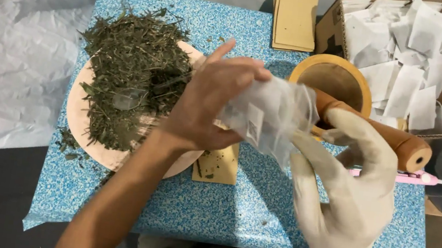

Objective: Weighing and bagging dried tea leaves into individual filter bags using a scoop and a digital scale.

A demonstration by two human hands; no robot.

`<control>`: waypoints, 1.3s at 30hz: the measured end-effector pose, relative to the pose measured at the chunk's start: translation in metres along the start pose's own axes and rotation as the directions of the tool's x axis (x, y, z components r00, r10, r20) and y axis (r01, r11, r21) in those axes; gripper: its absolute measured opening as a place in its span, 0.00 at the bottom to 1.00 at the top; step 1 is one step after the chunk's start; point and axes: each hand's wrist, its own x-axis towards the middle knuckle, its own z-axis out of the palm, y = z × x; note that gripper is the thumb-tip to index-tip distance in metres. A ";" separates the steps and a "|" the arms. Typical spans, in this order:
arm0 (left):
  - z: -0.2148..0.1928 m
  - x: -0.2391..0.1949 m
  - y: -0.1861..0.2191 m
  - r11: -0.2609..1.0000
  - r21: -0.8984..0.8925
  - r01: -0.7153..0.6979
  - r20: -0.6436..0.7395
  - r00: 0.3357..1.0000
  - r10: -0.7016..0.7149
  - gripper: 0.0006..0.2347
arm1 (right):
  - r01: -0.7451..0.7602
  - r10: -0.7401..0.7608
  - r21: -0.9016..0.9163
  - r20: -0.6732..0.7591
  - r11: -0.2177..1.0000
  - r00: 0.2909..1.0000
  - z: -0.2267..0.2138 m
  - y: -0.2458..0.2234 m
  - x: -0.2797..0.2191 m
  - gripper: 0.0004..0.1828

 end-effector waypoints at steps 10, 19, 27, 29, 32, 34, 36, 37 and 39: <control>-0.006 0.000 0.007 0.868 0.403 -0.291 0.110 0.957 0.270 0.44 | -0.104 0.104 -0.002 0.077 0.995 0.992 0.018 0.009 0.019 0.16; -0.003 -0.013 0.003 0.926 0.319 -0.204 0.155 0.975 0.162 0.49 | -0.163 0.162 0.169 0.018 0.972 0.987 0.030 0.009 0.016 0.03; -0.005 -0.020 -0.002 0.954 0.298 0.040 0.209 0.972 -0.106 0.66 | -0.148 0.213 0.245 -0.264 0.958 0.941 0.026 0.015 -0.011 0.11; -0.009 -0.014 0.002 0.963 0.253 0.097 0.207 0.967 -0.152 0.60 | -0.133 0.199 0.250 -0.260 0.959 0.945 0.016 0.010 -0.002 0.13; -0.010 -0.015 0.002 0.970 0.187 0.153 0.181 0.966 -0.187 0.55 | -0.046 0.114 0.211 -0.320 0.976 0.941 0.007 0.032 -0.008 0.12; -0.011 -0.017 0.002 0.972 0.173 0.157 0.152 0.971 -0.184 0.57 | 0.028 0.038 0.170 -0.377 0.985 0.926 0.006 0.037 -0.013 0.18; -0.014 -0.016 0.004 0.972 0.150 0.180 0.154 0.967 -0.203 0.59 | -0.169 0.146 0.002 -0.514 0.986 0.846 0.010 0.020 -0.011 0.14; -0.013 -0.015 0.005 0.973 0.150 0.178 0.153 0.968 -0.200 0.59 | -0.167 0.143 0.000 -0.515 0.986 0.845 0.007 0.021 -0.013 0.14; -0.013 -0.015 0.007 0.973 0.137 0.187 0.148 0.967 -0.207 0.57 | -0.185 0.012 -0.385 -0.412 0.904 0.911 0.003 0.023 -0.018 0.17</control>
